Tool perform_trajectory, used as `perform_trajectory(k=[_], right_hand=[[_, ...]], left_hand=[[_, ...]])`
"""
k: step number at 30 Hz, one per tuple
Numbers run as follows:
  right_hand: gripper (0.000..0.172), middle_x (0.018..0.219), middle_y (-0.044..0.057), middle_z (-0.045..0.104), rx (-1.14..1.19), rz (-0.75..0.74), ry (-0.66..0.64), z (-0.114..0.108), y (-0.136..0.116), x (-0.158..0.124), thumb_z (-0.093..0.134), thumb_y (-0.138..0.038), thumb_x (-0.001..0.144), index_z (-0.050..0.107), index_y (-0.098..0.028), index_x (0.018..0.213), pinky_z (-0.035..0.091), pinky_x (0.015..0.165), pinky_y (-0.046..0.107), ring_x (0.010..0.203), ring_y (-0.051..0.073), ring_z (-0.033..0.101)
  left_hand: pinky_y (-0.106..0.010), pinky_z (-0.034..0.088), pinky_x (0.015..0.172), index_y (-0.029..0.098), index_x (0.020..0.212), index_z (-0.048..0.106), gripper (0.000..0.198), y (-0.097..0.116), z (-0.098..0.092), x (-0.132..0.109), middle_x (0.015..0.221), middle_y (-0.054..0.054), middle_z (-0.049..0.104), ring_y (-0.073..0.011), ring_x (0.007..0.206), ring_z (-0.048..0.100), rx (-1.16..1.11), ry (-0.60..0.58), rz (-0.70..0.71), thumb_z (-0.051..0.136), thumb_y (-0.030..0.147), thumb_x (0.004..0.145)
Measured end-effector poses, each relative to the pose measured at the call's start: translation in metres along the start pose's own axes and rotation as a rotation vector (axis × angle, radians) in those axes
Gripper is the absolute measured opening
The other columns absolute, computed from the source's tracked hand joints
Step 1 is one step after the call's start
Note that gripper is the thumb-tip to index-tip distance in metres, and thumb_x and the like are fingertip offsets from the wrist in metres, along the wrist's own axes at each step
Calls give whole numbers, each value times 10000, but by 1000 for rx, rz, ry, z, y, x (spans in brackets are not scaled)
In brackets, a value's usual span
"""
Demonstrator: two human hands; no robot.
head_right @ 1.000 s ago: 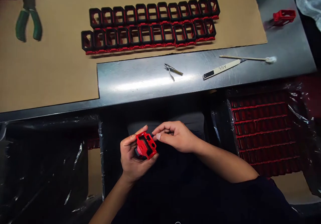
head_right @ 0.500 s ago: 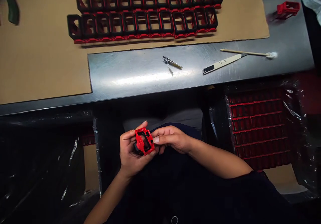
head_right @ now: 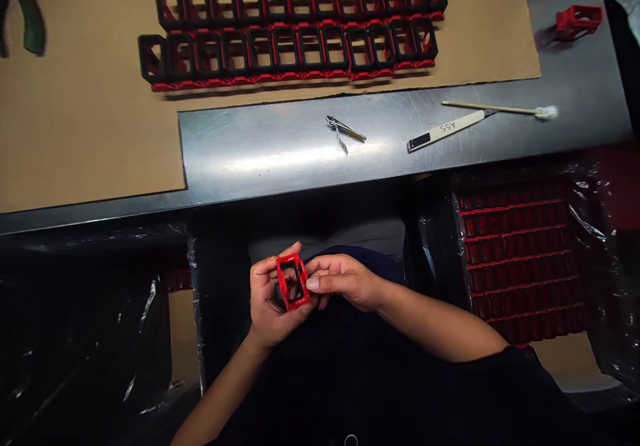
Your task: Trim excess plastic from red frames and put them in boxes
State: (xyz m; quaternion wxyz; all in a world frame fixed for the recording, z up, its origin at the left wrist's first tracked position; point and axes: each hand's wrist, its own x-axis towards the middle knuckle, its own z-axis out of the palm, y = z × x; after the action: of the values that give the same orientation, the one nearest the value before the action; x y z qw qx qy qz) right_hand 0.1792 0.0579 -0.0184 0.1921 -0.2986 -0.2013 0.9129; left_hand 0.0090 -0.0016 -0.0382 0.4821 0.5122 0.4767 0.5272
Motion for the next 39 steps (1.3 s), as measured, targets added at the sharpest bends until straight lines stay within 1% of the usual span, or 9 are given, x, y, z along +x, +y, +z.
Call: perform_trajectory(k=[10,15,23,29,32,34,36,38,39], right_hand=[[439,736,7,710,-45,21,42,4,2,1,864,-433,739,689,-124,997,501,590,201,592,83,630],[472,680,-28,673,-54,31,126,8,0,2,924,-417,643,674,-140,932,454,533,186,537,63,580],[439,649,-38,640,-55,-60,237,9,-1,2,945,-429,582,667,-149,776,439,497,182,535,59,531],[431,731,-13,687,49,-58,259,6,0,-5,943,-409,596,645,-147,765,512,556,194,622,92,635],[448,754,-8,708,106,-112,272,1,-6,-13,944,-395,601,597,-157,755,554,614,223,660,114,680],[471,822,18,732,78,-189,323,-14,-17,-29,936,-416,607,585,-162,792,569,632,247,709,142,709],[509,896,42,748,-26,-304,469,-42,-34,-65,926,-449,608,586,-174,868,575,653,269,754,166,724],[572,939,36,749,-217,-391,768,-77,-47,-127,918,-459,602,588,-199,991,574,696,284,774,168,722],[608,947,28,745,-352,-375,982,-94,-49,-165,904,-452,615,589,-212,1076,569,703,281,774,162,715]], left_hand=[[-412,573,942,289,1466,330,899,-9,-2,-7,1452,-195,556,-270,1096,714,-85,15,-21,847,420,743],[-366,582,869,366,1470,364,823,-13,0,-4,1509,-158,510,-234,1052,713,-203,-20,-24,815,411,784],[-474,515,1018,360,1493,342,895,-24,-4,2,1488,-162,515,-308,1288,585,-195,-121,-11,813,524,751],[-453,526,1004,376,1515,334,914,-28,-7,18,1492,-156,516,-297,1269,596,-106,-231,32,814,521,751],[-398,581,892,384,1526,322,933,-28,-6,33,1479,-162,528,-230,1036,692,-77,-329,17,837,449,751],[-312,593,730,383,1519,340,877,-28,-4,45,1452,-167,549,-133,773,673,-84,-380,-24,821,370,786],[-269,569,647,365,1490,403,752,-28,-2,57,1396,-155,592,-98,682,628,-91,-371,-63,769,309,836],[-263,557,642,344,1452,463,665,-29,-1,68,1340,-131,628,-96,675,628,-84,-338,-97,738,255,853],[-263,553,649,335,1429,493,639,-30,-1,74,1312,-116,643,-94,668,628,-79,-326,-113,739,232,847]])
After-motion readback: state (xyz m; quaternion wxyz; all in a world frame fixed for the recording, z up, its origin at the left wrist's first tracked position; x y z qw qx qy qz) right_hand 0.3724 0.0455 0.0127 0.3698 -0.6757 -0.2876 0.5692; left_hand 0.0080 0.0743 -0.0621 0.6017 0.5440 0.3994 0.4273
